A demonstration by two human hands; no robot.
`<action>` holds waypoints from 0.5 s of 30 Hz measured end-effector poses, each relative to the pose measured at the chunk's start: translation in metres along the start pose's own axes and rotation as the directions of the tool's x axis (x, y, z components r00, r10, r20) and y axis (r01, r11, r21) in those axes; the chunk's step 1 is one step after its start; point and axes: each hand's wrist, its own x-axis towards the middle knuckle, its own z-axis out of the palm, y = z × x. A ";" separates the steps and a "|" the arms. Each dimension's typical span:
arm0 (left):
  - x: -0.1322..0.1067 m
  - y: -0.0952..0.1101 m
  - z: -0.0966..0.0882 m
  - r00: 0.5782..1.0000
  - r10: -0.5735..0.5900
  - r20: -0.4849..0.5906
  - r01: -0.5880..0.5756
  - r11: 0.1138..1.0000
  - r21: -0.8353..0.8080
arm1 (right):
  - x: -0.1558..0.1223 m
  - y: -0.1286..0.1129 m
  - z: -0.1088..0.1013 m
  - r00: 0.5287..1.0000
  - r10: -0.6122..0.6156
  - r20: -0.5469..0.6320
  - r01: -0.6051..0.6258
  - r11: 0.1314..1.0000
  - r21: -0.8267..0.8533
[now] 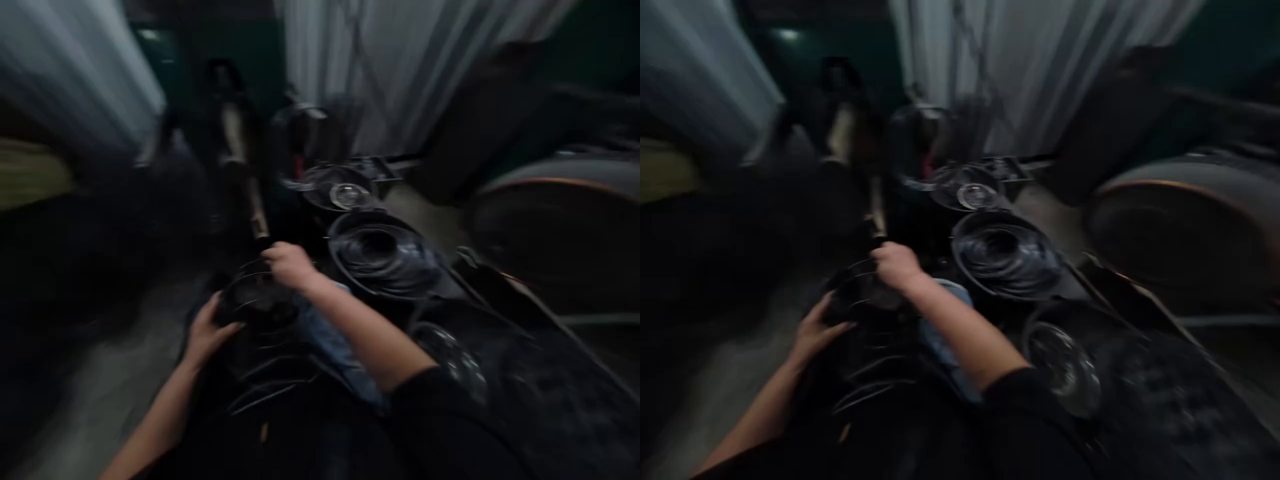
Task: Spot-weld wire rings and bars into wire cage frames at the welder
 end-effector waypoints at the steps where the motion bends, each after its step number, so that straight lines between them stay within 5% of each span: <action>1: 0.001 -0.008 0.001 0.999 0.012 -0.044 -0.011 1.000 0.023 | 0.008 0.003 0.002 0.999 -0.033 0.004 0.034 0.997 -0.068; 4: 0.011 -0.024 0.000 0.998 0.048 -0.032 -0.046 0.998 0.048 | 0.034 0.010 0.011 0.994 -0.104 0.038 0.110 0.965 -0.237; 8: 0.022 -0.018 -0.008 0.988 0.137 -0.071 -0.137 0.991 0.009 | 0.046 -0.001 0.014 0.966 -0.259 0.016 0.226 0.811 -0.540; 15: 0.063 0.011 -0.029 0.887 0.413 -0.208 -0.370 0.904 0.216 | 0.043 -0.017 -0.012 0.918 -0.396 -0.002 0.355 0.827 -0.436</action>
